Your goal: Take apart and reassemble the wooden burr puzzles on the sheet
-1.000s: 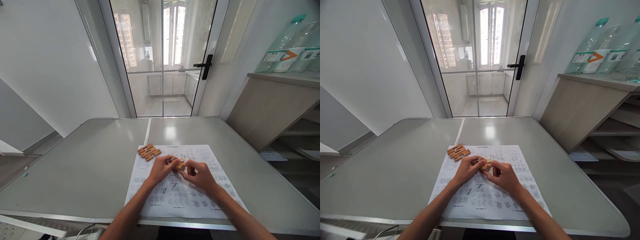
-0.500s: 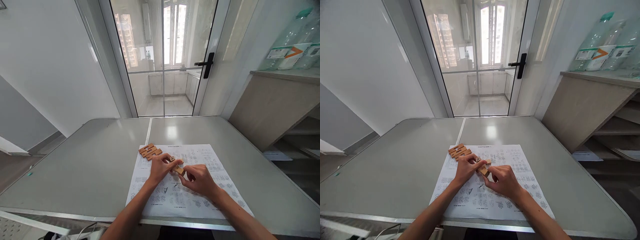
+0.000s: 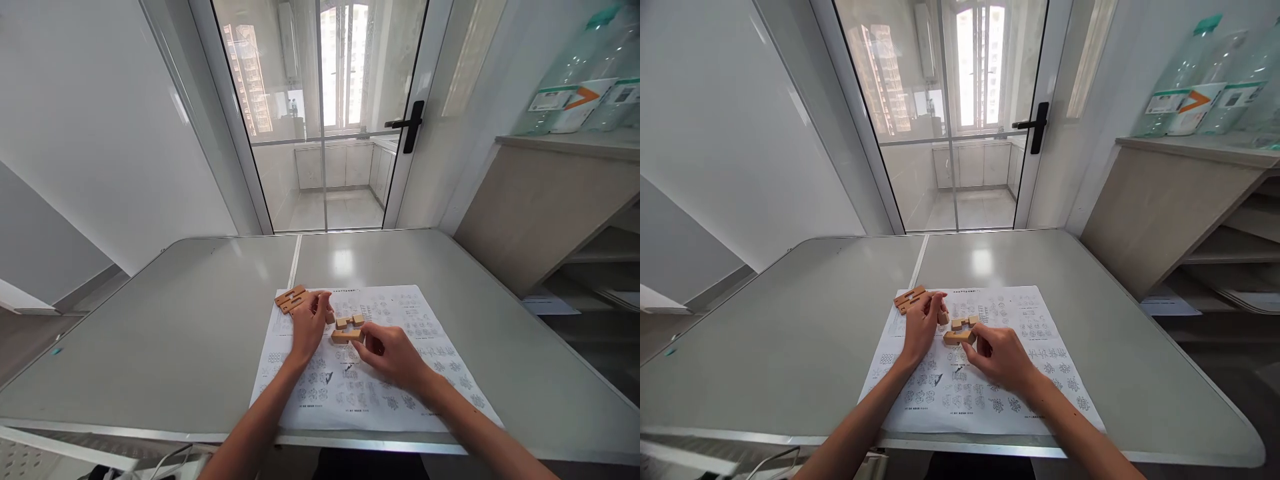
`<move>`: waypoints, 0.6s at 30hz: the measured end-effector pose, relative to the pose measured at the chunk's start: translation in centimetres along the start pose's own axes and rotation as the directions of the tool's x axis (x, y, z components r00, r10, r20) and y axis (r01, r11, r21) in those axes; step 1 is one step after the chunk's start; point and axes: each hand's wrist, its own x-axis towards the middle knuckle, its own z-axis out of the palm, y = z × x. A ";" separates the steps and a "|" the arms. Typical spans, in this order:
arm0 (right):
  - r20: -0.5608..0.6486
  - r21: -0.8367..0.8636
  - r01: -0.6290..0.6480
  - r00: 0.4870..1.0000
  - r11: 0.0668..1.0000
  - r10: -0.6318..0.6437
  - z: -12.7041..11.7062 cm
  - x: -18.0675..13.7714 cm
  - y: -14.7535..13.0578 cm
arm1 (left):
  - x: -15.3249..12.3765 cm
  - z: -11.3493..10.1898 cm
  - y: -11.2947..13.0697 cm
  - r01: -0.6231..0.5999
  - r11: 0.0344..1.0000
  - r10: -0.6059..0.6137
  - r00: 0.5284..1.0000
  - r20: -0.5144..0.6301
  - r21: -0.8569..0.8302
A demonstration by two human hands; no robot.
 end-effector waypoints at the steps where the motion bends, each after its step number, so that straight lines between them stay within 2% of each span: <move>1: 0.000 0.018 -0.037 0.999 0.999 0.037 0.0 0.1 0.0 | -0.1 0.1 -0.1 -0.006 1.000 0.006 1.000 0.019 0.020; 6: -0.024 -0.009 -0.107 0.994 0.994 0.107 -0.2 0.5 0.1 | -0.2 0.3 -0.6 -0.040 0.994 0.031 0.996 0.084 0.102; 12: -0.078 -0.141 -0.112 0.992 0.984 0.102 -0.5 0.8 0.5 | -0.1 0.9 -1.7 -0.195 0.949 0.153 0.972 0.180 0.246; 18: -0.080 -0.207 -0.139 0.989 0.968 0.125 -0.7 0.9 0.7 | -0.2 1.0 -1.9 -0.244 0.920 0.158 0.948 0.278 0.308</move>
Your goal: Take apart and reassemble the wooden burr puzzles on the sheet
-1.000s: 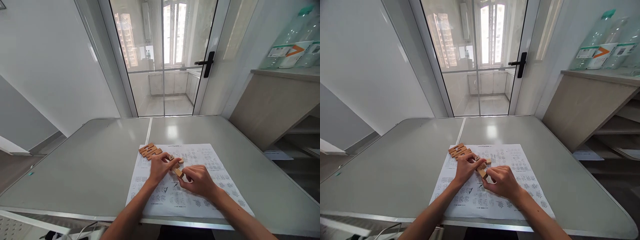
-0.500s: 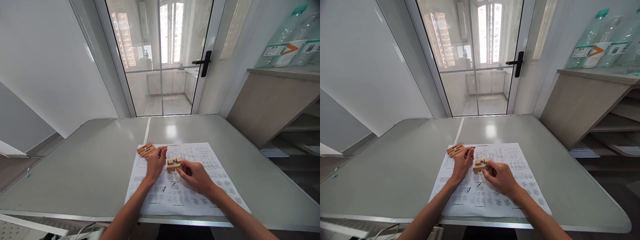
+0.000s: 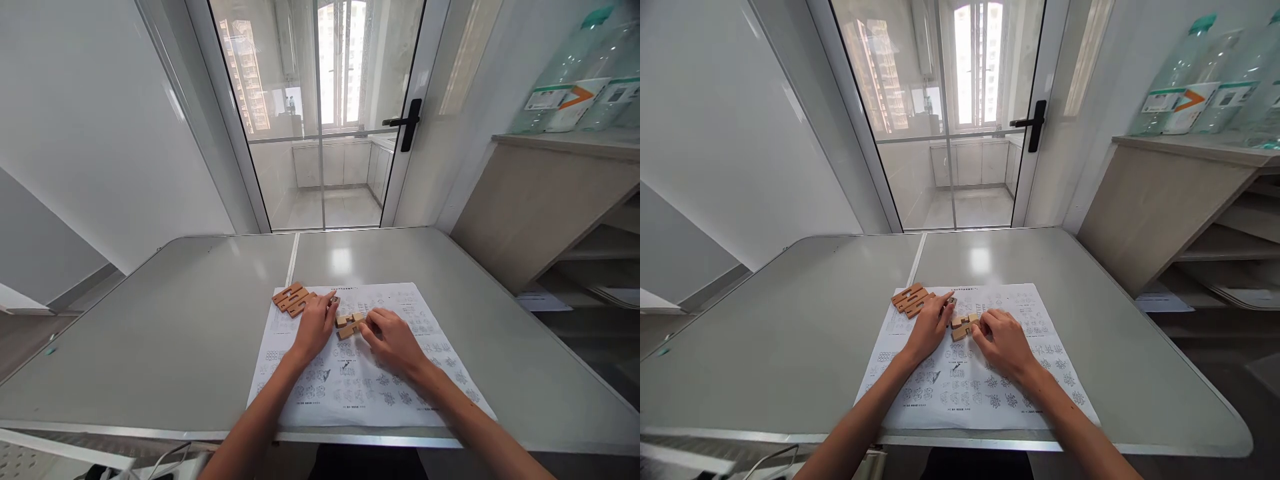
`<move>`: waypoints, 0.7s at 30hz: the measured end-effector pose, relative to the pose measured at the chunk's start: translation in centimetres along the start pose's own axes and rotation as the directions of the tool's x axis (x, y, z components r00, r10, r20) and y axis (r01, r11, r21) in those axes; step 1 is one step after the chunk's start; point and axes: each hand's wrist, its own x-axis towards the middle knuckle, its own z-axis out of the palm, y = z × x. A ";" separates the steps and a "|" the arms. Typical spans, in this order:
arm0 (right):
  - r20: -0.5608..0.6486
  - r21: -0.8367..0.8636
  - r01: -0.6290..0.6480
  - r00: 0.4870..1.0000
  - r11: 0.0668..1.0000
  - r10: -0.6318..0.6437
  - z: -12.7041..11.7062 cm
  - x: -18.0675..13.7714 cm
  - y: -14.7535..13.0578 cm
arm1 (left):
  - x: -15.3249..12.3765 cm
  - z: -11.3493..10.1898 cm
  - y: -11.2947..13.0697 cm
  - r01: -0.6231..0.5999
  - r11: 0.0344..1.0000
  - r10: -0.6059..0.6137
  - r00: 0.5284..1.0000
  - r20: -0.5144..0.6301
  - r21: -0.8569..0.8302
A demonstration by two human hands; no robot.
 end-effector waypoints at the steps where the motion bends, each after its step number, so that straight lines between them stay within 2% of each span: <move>1: 0.004 -0.015 0.007 1.000 1.000 -0.007 0.1 0.0 0.1 | 0.0 0.0 0.0 -0.013 1.000 0.013 1.000 0.015 0.006; 9: -0.010 -0.142 0.072 0.997 0.987 -0.074 0.7 -0.1 0.6 | -0.1 -0.2 0.5 -0.063 0.998 0.061 0.996 0.060 0.028; 15: -0.022 -0.125 0.052 0.998 0.991 -0.055 0.8 -0.1 0.8 | -0.4 -0.3 0.8 -0.067 0.998 0.067 0.995 0.079 -0.006; 21: -0.010 -0.074 -0.008 1.000 0.997 0.007 0.5 -0.1 0.7 | -0.6 -0.4 1.2 -0.129 0.992 0.130 0.987 0.096 -0.014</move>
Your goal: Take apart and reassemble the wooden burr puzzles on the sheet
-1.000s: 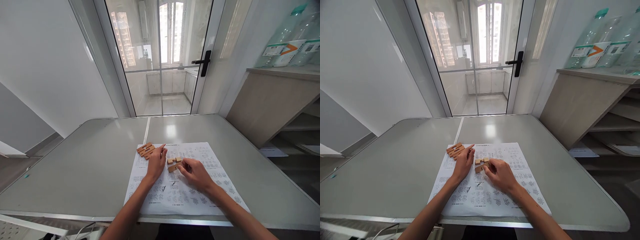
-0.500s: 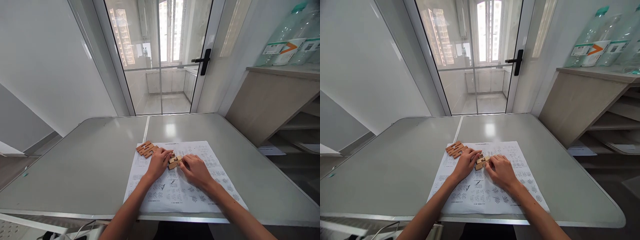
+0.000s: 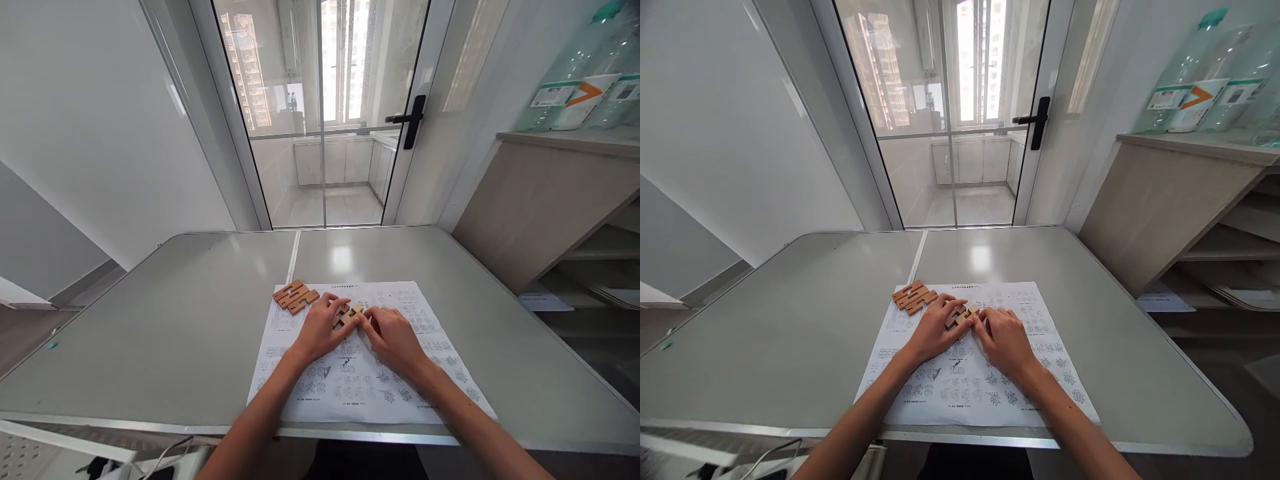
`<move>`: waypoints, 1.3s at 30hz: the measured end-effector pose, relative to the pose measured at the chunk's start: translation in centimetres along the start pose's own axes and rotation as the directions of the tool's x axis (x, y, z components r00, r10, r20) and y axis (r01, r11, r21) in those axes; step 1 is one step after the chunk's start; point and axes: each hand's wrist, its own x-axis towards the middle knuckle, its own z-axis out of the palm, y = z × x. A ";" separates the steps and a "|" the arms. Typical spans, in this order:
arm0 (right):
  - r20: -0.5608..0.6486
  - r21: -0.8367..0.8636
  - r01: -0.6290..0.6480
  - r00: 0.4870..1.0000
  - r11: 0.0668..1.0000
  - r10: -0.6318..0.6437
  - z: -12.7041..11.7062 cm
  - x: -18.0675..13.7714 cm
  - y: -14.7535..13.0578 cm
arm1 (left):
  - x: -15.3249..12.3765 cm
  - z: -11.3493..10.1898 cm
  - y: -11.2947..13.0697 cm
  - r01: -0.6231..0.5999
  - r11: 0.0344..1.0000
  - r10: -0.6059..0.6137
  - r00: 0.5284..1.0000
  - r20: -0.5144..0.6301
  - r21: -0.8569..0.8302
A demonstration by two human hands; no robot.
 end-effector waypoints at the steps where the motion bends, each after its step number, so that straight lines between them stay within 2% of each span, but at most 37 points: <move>1: 0.003 0.012 -0.007 1.000 1.000 0.007 0.0 0.0 0.0 | 0.0 0.0 0.1 -0.003 1.000 0.003 1.000 -0.001 0.011; 8: -0.016 0.067 -0.053 0.998 0.996 0.054 0.4 -0.1 0.5 | -0.1 -0.4 0.6 -0.055 0.998 0.054 0.998 0.017 0.039; 12: -0.010 0.060 -0.026 1.000 0.998 0.027 0.3 0.0 0.6 | -0.1 -0.3 0.5 -0.055 0.996 0.055 0.998 -0.002 0.064; 19: 0.071 0.096 0.116 0.990 0.989 -0.123 -0.3 0.0 -0.2 | 0.0 0.3 0.2 0.016 0.971 0.014 0.992 -0.128 0.237; 25: 0.060 0.113 0.083 0.994 0.990 -0.090 -0.2 0.0 -0.3 | 0.0 0.6 0.1 0.070 0.949 -0.015 0.984 -0.177 0.309; 29: 0.061 0.112 0.092 0.993 0.989 -0.099 -0.1 0.0 -0.1 | 0.0 0.5 0.1 0.137 0.937 -0.059 0.969 -0.241 0.322; 33: 0.061 0.106 0.098 0.993 0.989 -0.105 0.0 0.0 0.0 | 0.0 0.3 0.0 0.157 0.928 -0.050 0.951 -0.304 0.337; 36: 0.060 0.111 0.097 0.993 0.989 -0.105 0.0 -0.1 -0.1 | -0.1 0.1 0.2 0.089 0.940 0.017 0.952 -0.305 0.330; 39: 0.056 0.123 0.104 0.992 0.987 -0.112 -0.1 -0.1 -0.2 | -0.3 0.0 0.7 -0.085 0.962 0.144 0.965 -0.218 0.259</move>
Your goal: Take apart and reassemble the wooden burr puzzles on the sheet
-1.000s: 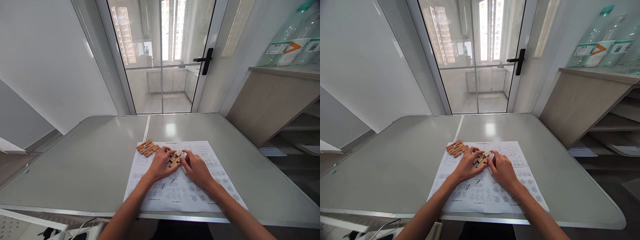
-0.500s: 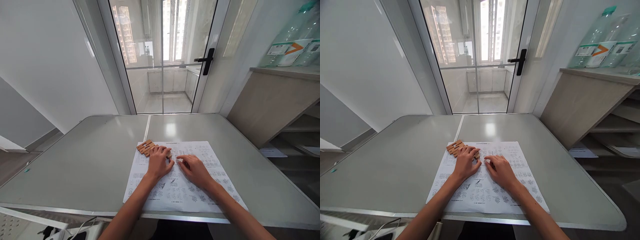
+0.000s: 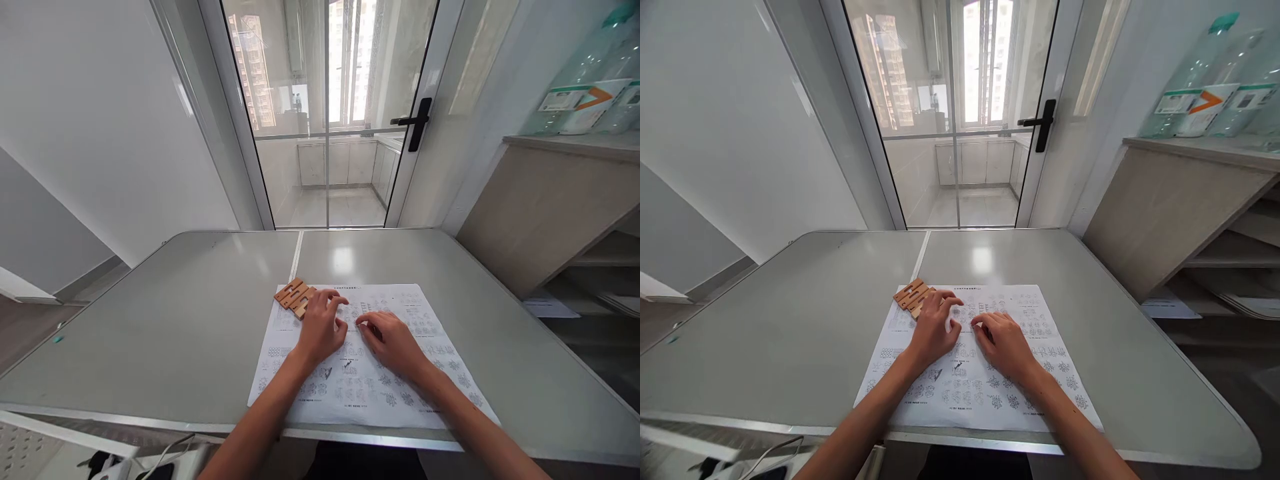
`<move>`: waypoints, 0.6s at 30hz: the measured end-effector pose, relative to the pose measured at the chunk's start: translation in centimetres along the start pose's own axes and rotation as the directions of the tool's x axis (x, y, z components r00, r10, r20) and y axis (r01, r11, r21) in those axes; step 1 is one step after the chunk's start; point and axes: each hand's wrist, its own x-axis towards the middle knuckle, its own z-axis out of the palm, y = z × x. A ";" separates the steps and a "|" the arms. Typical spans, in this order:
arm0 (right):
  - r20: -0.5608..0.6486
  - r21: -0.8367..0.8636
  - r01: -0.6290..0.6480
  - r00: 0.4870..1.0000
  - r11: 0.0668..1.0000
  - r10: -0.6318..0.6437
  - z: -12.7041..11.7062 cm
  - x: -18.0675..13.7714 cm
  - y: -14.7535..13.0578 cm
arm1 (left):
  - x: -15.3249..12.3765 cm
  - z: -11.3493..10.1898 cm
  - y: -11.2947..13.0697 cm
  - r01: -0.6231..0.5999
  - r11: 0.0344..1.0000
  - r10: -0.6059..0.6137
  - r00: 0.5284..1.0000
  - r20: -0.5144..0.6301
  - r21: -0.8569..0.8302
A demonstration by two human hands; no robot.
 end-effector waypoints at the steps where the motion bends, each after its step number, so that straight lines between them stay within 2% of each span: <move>1: -0.002 0.005 0.005 1.000 1.000 -0.005 0.0 0.0 0.0 | -0.1 0.0 0.2 -0.052 0.998 0.053 0.998 0.037 -0.046; 4: -0.001 0.008 0.017 1.000 1.000 -0.017 0.0 0.0 0.0 | -0.4 0.0 0.6 -0.147 0.978 0.172 0.970 0.172 -0.147; 7: 0.005 0.000 0.023 1.000 1.000 -0.023 0.0 0.0 0.1 | -0.7 0.3 0.6 -0.160 0.970 0.204 0.945 0.256 -0.185; 18: 0.005 -0.010 0.022 1.000 1.000 -0.022 0.2 0.0 0.2 | -0.8 0.4 0.5 -0.126 0.978 0.169 0.945 0.279 -0.164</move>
